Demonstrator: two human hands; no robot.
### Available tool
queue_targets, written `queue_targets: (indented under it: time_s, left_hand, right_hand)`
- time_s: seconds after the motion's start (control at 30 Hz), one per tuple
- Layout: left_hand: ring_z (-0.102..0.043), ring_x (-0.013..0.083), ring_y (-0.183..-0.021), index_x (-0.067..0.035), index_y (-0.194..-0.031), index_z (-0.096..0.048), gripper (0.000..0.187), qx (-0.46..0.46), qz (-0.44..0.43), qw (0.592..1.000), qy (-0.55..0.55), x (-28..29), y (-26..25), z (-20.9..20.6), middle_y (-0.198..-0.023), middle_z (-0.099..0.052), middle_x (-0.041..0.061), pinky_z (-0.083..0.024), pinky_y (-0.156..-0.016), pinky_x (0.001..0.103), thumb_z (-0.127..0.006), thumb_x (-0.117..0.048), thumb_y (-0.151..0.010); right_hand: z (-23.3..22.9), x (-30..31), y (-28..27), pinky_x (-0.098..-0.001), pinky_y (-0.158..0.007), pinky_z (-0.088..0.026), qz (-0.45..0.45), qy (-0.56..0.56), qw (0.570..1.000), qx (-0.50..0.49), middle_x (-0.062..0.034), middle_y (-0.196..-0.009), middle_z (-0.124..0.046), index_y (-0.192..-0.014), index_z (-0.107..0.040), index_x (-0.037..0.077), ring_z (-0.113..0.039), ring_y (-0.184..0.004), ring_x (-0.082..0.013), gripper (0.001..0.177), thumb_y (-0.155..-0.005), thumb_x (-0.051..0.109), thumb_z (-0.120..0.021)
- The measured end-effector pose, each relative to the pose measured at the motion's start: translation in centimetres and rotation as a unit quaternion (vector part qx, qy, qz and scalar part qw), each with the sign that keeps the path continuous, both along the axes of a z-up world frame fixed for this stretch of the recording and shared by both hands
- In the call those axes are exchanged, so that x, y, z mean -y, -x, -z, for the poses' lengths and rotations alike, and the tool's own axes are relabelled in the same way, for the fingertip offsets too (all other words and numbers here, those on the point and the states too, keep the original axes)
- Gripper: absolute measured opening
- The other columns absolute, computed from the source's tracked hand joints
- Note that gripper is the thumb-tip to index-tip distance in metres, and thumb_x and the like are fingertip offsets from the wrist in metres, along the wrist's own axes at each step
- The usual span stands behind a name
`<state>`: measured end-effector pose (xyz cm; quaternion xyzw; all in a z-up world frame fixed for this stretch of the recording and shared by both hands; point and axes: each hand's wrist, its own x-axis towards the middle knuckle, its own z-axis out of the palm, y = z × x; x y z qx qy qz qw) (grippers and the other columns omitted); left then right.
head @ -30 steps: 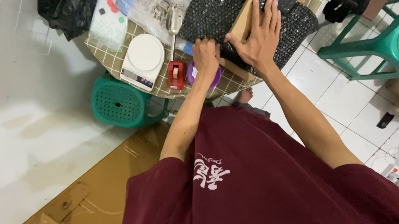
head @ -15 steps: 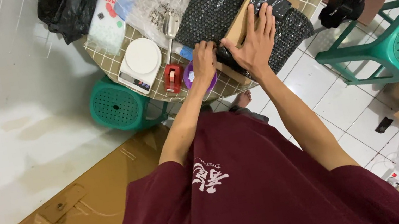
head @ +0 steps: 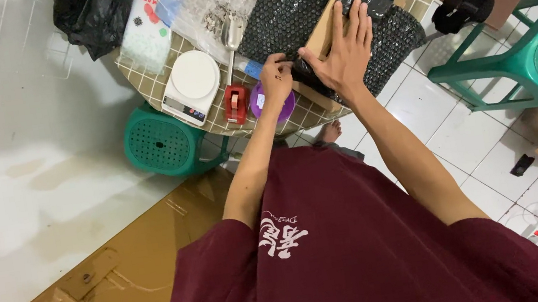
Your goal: Wrap a small cardboard box in black bubble wrap and organize packages on a table
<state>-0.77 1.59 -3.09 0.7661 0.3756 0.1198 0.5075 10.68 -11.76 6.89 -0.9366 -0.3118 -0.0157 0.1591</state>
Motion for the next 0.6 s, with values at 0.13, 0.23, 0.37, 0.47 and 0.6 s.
queue_targets:
  time_s: [0.13, 0.23, 0.37, 0.47, 0.6]
  left_hand:
    - [-0.079, 0.0238, -0.094, -0.003, -0.113, -0.069, 0.023, -0.016, -0.056, 0.997, 0.051, 0.0, -0.3, 0.2, -0.096, -0.082, 0.011, -0.062, -0.084, 0.036, -0.062, -0.003, -0.091]
    - [-0.079, 0.0282, -0.087, 0.0, -0.107, -0.07, 0.017, 0.038, -0.019, 0.998, -0.035, 0.5, 0.7, -2.9, -0.094, -0.081, 0.014, -0.062, -0.073, 0.039, -0.068, -0.01, -0.094]
    - [-0.058, 0.0335, -0.09, -0.012, -0.109, -0.071, 0.018, 0.011, 0.001, 0.989, -0.148, 1.4, 1.3, -3.6, -0.094, -0.08, 0.003, -0.044, -0.077, 0.044, -0.064, -0.006, -0.093]
    - [-0.061, 0.035, -0.097, -0.014, -0.117, -0.067, 0.021, -0.002, 0.004, 0.981, -0.192, 2.0, 1.5, -1.6, -0.097, -0.071, 0.013, -0.044, -0.084, 0.048, -0.053, -0.015, -0.1]
    - [-0.06, 0.0305, -0.105, -0.016, -0.119, -0.068, 0.025, -0.014, -0.01, 0.984, -0.179, 2.1, 2.0, -1.5, -0.108, -0.078, -0.001, -0.04, -0.091, 0.049, -0.051, -0.014, -0.101]
  right_hand:
    - [0.4, -0.2, -0.1, -0.0531, -0.136, -0.011, -0.003, 0.001, 1.0, 0.007, -0.0164, -0.174, -0.006, -0.171, -0.014, 0.019, -0.006, -0.163, -0.0333, 0.112, -0.095, 0.098, -0.035]
    - [0.9, -0.3, -0.1, -0.0518, -0.137, -0.011, -0.002, 0.015, 0.999, 0.033, -0.0163, -0.174, -0.007, -0.171, -0.013, 0.019, -0.006, -0.164, -0.0334, 0.112, -0.096, 0.099, -0.036]
    - [1.6, -0.4, 0.0, -0.05, -0.138, -0.01, -0.006, 0.058, 0.997, 0.054, -0.0163, -0.174, -0.005, -0.171, -0.011, 0.018, -0.004, -0.164, -0.0328, 0.114, -0.098, 0.101, -0.034]
    - [1.1, -0.7, 0.0, -0.0535, -0.136, -0.015, -0.012, 0.025, 0.999, 0.045, -0.0187, -0.173, -0.01, -0.17, -0.016, 0.016, -0.009, -0.163, -0.036, 0.113, -0.098, 0.099, -0.042]
    - [1.8, -0.8, 0.1, -0.0535, -0.136, -0.014, -0.01, 0.033, 0.998, 0.045, -0.0167, -0.174, -0.007, -0.171, -0.014, 0.019, -0.007, -0.163, -0.035, 0.112, -0.099, 0.1, -0.042]
